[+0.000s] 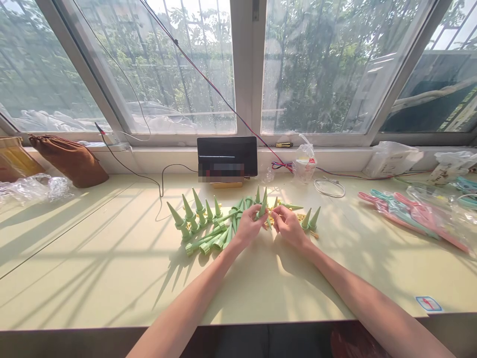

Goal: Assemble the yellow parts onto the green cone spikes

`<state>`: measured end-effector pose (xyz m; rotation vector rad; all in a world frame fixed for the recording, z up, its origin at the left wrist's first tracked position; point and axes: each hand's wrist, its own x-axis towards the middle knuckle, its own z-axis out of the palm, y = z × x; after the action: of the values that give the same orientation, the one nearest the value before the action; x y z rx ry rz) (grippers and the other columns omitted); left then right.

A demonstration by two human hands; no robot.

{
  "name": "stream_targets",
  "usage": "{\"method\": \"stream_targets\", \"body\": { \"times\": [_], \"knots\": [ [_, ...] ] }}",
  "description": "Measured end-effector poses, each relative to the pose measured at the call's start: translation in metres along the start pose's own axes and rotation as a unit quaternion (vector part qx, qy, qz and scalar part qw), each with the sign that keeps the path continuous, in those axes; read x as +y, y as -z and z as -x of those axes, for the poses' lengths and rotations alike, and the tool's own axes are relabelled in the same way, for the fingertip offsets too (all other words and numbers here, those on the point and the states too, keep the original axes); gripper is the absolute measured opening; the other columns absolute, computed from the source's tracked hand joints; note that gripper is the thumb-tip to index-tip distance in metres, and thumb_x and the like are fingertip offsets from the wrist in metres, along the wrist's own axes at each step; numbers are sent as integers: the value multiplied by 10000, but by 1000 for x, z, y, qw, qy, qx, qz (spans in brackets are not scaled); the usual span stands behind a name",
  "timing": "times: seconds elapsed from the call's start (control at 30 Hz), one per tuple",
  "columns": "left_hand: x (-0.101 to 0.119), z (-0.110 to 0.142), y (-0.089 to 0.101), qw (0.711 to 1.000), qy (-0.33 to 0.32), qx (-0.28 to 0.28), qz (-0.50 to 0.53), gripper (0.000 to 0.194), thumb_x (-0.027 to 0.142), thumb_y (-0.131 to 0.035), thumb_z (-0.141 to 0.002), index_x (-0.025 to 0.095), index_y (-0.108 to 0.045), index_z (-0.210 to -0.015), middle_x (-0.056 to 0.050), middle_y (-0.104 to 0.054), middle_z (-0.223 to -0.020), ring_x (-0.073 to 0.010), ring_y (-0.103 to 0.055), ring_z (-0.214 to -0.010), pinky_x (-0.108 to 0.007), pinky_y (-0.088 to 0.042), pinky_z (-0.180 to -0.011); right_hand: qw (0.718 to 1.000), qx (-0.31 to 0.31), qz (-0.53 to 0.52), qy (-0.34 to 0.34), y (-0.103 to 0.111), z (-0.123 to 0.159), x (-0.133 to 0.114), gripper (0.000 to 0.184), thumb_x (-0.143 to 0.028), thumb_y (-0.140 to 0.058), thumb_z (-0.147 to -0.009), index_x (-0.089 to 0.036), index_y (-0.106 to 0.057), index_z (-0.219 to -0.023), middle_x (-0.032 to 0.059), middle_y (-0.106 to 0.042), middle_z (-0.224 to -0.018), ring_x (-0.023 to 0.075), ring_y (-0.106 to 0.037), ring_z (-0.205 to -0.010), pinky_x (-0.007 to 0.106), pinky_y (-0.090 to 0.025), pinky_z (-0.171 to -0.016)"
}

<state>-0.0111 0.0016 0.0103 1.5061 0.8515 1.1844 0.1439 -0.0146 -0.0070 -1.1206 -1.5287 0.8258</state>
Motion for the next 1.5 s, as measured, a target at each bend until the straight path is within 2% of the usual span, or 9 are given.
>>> {"method": "stream_targets", "body": {
  "times": [0.37,1.0,1.3,1.5],
  "knots": [
    [-13,-5,4,999,-34,11,-19,211,347,-697,-780,183,-720,-910,-50,-608,-946,-151,-585,-820,-241,-534,-642,1000,-1,-3,-10,0,0,-3,291,-481,-512,-918,-215,-490,-802,-54,-459,-509,139,-447,-466,277,-358,-487],
    [-13,-6,6,999,-32,14,-13,224,343,-721,-768,193,-759,-929,-54,-594,-927,-151,-574,-787,-265,-521,-653,1000,-5,-14,-18,0,0,-3,290,-482,-513,-915,-215,-493,-804,-60,-446,-508,134,-437,-457,273,-358,-478],
    [1,-1,1,999,30,4,15,319,445,-708,-781,173,-725,-946,-70,-661,-956,-160,-614,-772,-282,-537,-664,1000,19,20,-1,-3,1,-3,298,-475,-503,-933,-221,-493,-777,-59,-424,-505,136,-432,-444,268,-311,-454],
    [3,-3,1,990,88,23,105,367,478,-751,-736,145,-699,-883,-104,-658,-1044,-203,-617,-924,-319,-547,-744,999,24,41,26,-5,2,-3,296,-449,-512,-935,-216,-497,-753,-54,-421,-528,120,-385,-454,264,-275,-452]
  ]
}}
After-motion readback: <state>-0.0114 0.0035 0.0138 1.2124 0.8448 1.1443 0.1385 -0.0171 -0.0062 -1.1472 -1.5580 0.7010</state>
